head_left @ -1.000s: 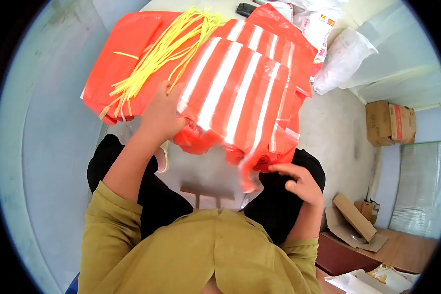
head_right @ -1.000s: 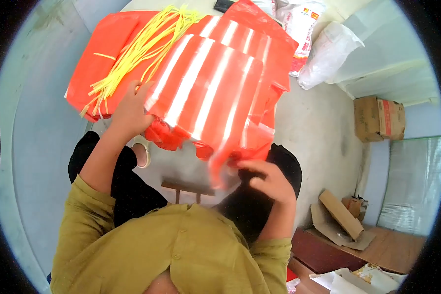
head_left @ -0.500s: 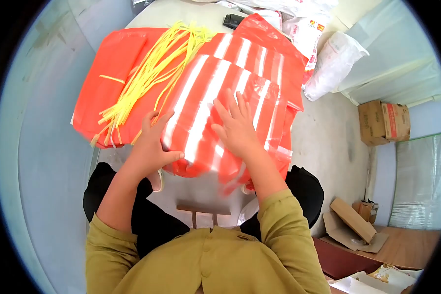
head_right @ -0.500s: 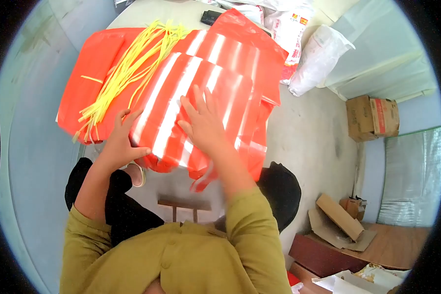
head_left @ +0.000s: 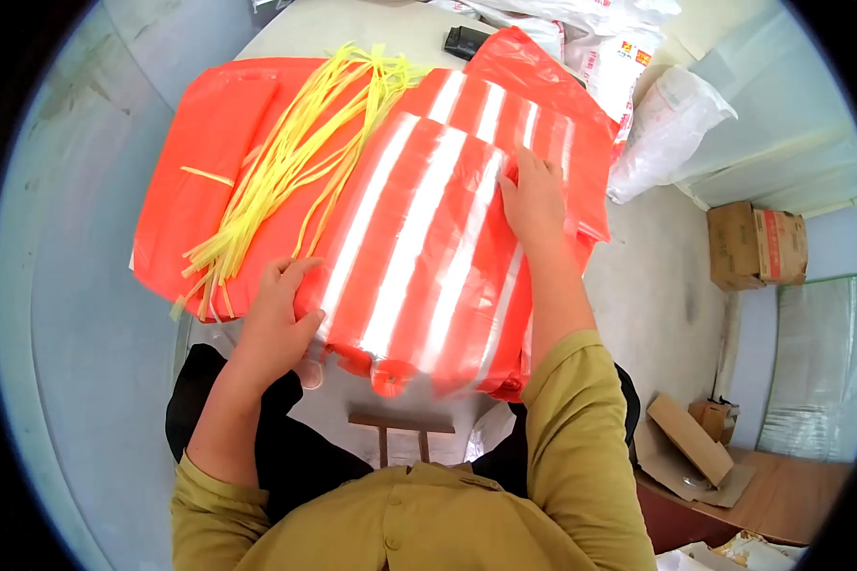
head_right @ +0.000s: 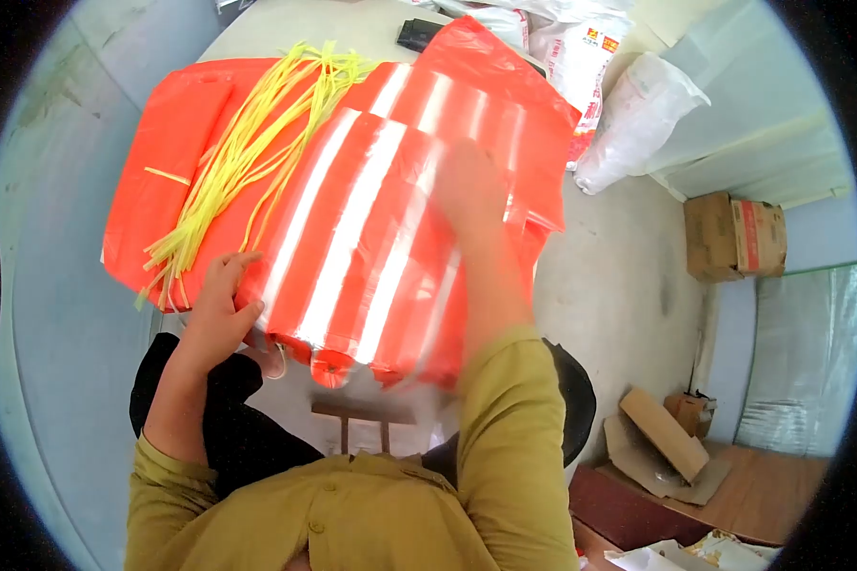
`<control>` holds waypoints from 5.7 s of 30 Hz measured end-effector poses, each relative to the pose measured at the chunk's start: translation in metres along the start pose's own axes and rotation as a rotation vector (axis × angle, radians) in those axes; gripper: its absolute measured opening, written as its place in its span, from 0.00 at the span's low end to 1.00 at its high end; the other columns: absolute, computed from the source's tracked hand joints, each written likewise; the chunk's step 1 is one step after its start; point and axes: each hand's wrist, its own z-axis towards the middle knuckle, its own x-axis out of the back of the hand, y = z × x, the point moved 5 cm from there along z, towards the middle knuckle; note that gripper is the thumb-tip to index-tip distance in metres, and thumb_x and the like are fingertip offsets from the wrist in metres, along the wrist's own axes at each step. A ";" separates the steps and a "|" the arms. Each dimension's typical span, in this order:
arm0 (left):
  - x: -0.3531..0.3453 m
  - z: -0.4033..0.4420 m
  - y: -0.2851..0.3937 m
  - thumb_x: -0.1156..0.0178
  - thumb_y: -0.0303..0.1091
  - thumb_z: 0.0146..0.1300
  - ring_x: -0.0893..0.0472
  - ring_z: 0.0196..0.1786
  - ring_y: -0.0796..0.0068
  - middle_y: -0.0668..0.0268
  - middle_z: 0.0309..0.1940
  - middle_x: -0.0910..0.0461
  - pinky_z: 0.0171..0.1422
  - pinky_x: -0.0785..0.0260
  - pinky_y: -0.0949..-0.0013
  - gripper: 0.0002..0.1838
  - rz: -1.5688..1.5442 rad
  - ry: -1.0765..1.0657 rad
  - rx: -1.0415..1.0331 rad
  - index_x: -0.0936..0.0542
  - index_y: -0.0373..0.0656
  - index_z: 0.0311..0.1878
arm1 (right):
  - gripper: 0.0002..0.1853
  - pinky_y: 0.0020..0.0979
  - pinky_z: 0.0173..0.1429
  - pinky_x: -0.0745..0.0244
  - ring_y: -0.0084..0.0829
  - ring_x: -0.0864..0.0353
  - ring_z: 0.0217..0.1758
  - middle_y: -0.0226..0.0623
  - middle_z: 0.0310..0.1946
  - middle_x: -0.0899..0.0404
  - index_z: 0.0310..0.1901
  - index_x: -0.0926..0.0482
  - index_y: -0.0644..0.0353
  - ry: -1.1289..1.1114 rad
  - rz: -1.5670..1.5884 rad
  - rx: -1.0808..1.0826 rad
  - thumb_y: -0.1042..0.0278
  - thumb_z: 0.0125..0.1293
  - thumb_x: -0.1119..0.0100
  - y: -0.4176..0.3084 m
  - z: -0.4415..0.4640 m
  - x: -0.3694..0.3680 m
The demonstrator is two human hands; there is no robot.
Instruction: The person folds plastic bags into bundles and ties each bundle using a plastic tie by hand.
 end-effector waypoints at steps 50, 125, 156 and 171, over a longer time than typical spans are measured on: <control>-0.020 0.001 -0.002 0.45 0.27 0.76 0.20 0.34 0.83 0.70 0.37 0.19 0.35 0.26 0.75 0.27 -0.743 -0.486 0.287 0.26 0.47 0.78 | 0.25 0.47 0.61 0.23 0.50 0.21 0.61 0.42 0.60 0.21 0.54 0.17 0.56 0.135 0.375 0.669 0.81 0.50 0.30 -0.190 -0.220 0.023; -0.097 0.037 0.053 0.40 0.24 0.66 0.19 0.54 0.55 0.58 0.49 0.16 0.58 0.26 0.58 0.17 0.013 -0.204 -0.327 0.13 0.40 0.57 | 0.33 0.43 0.85 0.38 0.43 0.36 0.84 0.47 0.82 0.40 0.80 0.38 0.65 0.017 1.100 -0.552 0.67 0.79 0.41 0.028 -0.219 0.051; -0.104 0.014 0.061 0.34 0.32 0.61 0.18 0.60 0.63 0.64 0.56 0.13 0.66 0.31 0.54 0.13 0.570 -0.055 -0.899 0.11 0.47 0.48 | 0.21 0.30 0.66 0.24 0.24 0.21 0.61 0.35 0.67 0.21 0.73 0.25 0.61 -0.729 1.063 -0.384 0.70 0.83 0.48 -0.027 -0.156 0.026; -0.099 0.009 0.067 0.33 0.32 0.58 0.18 0.51 0.66 0.67 0.47 0.15 0.56 0.29 0.59 0.07 0.560 -0.039 -0.845 0.14 0.47 0.40 | 0.23 0.34 0.47 0.18 0.32 0.14 0.41 0.39 0.54 0.17 0.64 0.21 0.61 -0.483 0.780 -0.096 0.71 0.69 0.29 -0.049 -0.154 0.011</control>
